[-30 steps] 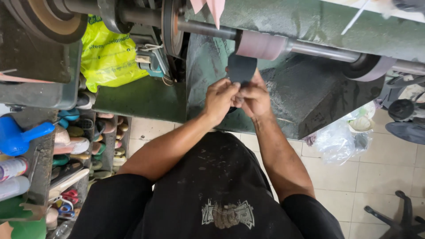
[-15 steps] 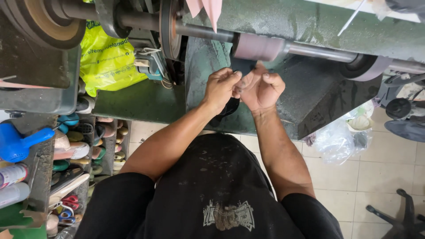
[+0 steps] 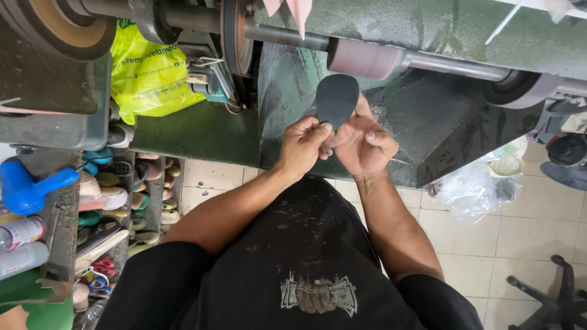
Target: Sanding a shoe component on a belt sander to smooth the edges
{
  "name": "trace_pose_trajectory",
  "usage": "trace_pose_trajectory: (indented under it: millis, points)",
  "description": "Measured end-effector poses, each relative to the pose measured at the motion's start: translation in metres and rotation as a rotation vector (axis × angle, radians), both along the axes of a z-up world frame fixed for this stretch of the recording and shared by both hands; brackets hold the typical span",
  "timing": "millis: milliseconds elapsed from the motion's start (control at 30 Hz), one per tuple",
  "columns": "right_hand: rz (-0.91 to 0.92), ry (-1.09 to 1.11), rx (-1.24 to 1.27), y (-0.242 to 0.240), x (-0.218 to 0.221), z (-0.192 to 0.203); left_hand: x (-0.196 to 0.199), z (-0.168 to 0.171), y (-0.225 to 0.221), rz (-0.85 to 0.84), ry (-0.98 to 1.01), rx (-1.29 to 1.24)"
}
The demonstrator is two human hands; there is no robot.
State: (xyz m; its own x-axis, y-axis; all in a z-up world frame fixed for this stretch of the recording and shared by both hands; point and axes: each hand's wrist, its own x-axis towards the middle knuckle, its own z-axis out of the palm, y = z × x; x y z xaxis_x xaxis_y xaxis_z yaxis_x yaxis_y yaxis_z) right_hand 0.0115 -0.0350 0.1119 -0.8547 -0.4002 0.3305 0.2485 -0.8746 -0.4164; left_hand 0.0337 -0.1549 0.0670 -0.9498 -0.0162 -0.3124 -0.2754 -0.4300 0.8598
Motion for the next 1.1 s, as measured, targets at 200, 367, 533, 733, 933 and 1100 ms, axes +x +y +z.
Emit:
trace_pose_trajectory:
  millis: [200,367,533,733,933,1100]
  points:
    - [0.047,0.01,-0.066,0.001,-0.019,0.007,-0.021,-0.005,0.002,-0.033,0.054,0.016]
    - [-0.005,-0.068,-0.1,0.003,-0.019,0.004,-0.039,0.0,0.009,-0.04,0.069,-0.046]
    - [-0.011,-0.087,-0.086,0.002,-0.007,0.012,-0.026,-0.003,0.0,-0.14,0.077,-0.182]
    - [-0.061,-0.187,-0.074,0.018,-0.024,-0.023,-0.063,0.014,-0.006,-0.196,0.17,-0.415]
    - [-0.082,-0.206,-0.055,0.041,-0.06,-0.075,-0.077,0.016,0.001,-0.186,0.17,-0.811]
    - [-0.131,-0.259,-0.031,0.037,-0.033,-0.067,-0.054,0.037,-0.007,-0.267,0.191,-0.737]
